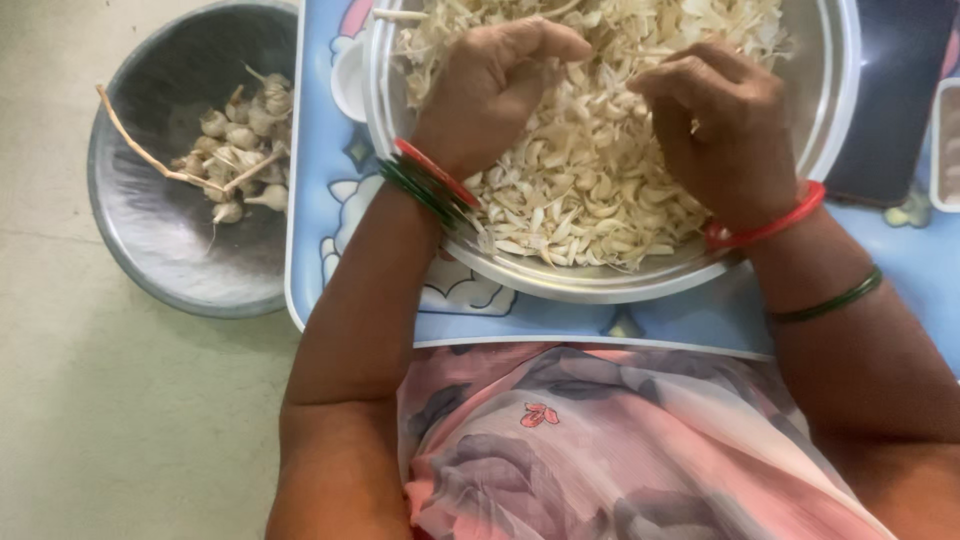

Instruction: The person sits on the floor and peels garlic cloves by hand, removing outer skins and roots. The peeled cloves are placed into a metal bowl, while the skins accumulate in the same bowl. A second bowl containing unpeeled garlic is nearby.

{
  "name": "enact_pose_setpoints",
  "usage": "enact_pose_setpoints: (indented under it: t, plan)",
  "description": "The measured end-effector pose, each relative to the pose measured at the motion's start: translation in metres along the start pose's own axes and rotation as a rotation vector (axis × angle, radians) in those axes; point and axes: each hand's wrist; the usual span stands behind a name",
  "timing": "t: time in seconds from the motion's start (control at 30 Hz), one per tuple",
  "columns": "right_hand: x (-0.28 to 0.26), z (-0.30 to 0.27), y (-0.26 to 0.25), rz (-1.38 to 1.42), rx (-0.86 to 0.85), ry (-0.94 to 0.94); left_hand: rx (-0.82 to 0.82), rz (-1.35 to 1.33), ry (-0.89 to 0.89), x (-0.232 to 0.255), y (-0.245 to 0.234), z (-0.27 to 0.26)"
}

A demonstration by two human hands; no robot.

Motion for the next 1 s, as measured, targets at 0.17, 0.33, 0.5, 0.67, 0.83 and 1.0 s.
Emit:
enact_pose_setpoints:
  t: [0.17,0.33,0.5,0.67,0.83,1.0]
  plan:
    - [-0.001,-0.004,0.001,-0.026,-0.194,-0.019,-0.091,0.256,0.14,-0.005,0.006,-0.001]
    - [0.004,-0.001,0.011,-0.201,-0.286,0.045,-0.26,0.758,0.137,-0.016,0.024,0.001]
    - [0.01,-0.005,0.005,-0.152,-0.094,0.052,-0.026,0.237,0.067,-0.021,0.002,0.0]
    - [0.012,-0.007,0.001,-0.042,-0.042,0.05,-0.115,-0.284,-0.046,-0.013,-0.004,0.001]
    - [0.015,-0.008,0.002,-0.058,-0.098,0.152,-0.096,-0.374,0.031,-0.007,-0.007,0.003]
    - [0.015,-0.013,0.002,-0.079,-0.031,0.111,-0.136,0.154,0.022,0.017,-0.024,-0.001]
Point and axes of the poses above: each hand's wrist, its own z-axis towards the middle knuckle, its own y-axis out of the palm, x = y × z, and after that the axes turned 6 degrees about y, right-handed
